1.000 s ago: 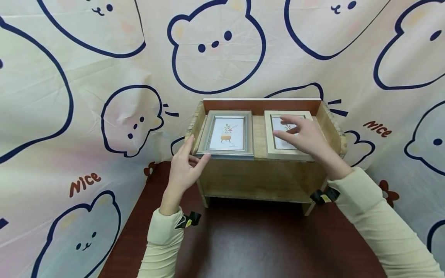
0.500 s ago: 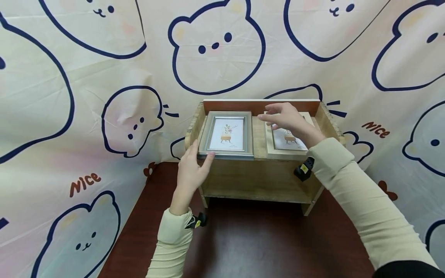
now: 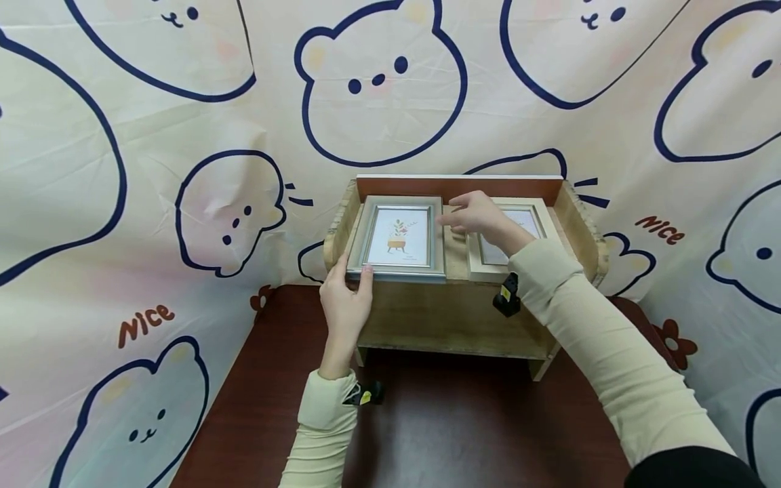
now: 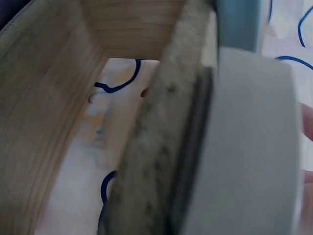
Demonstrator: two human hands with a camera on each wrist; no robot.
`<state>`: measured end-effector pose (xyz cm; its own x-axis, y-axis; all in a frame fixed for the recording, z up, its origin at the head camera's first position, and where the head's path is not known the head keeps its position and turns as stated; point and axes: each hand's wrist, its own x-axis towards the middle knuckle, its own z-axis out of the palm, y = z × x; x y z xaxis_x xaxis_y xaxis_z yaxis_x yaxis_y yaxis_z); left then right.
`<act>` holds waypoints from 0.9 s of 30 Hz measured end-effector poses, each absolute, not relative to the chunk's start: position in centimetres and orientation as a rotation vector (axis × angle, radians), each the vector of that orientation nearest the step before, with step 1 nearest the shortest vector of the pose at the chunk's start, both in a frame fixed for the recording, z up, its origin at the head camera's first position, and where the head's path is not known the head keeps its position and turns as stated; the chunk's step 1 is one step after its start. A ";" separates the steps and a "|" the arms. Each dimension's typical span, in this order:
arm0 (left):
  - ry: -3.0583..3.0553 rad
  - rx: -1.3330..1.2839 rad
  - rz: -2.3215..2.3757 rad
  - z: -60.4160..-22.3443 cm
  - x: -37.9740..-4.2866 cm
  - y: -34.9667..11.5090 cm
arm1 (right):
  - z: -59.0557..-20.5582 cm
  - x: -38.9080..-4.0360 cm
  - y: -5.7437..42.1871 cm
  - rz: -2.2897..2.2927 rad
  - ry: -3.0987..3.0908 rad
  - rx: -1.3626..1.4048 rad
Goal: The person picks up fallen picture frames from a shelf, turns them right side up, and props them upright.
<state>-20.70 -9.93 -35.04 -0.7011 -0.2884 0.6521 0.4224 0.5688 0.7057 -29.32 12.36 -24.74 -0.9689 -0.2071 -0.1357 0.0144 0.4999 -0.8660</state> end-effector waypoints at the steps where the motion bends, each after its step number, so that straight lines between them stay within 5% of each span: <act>1: -2.022 -0.096 -1.200 -35.1 -20.7 -9.8 | -24.9 -29.2 12.2 -1.443 2.533 -0.170; 27: -1.808 -0.056 -1.627 -35.5 -21.0 -9.1 | -26.4 -27.9 10.6 -1.661 2.521 -0.030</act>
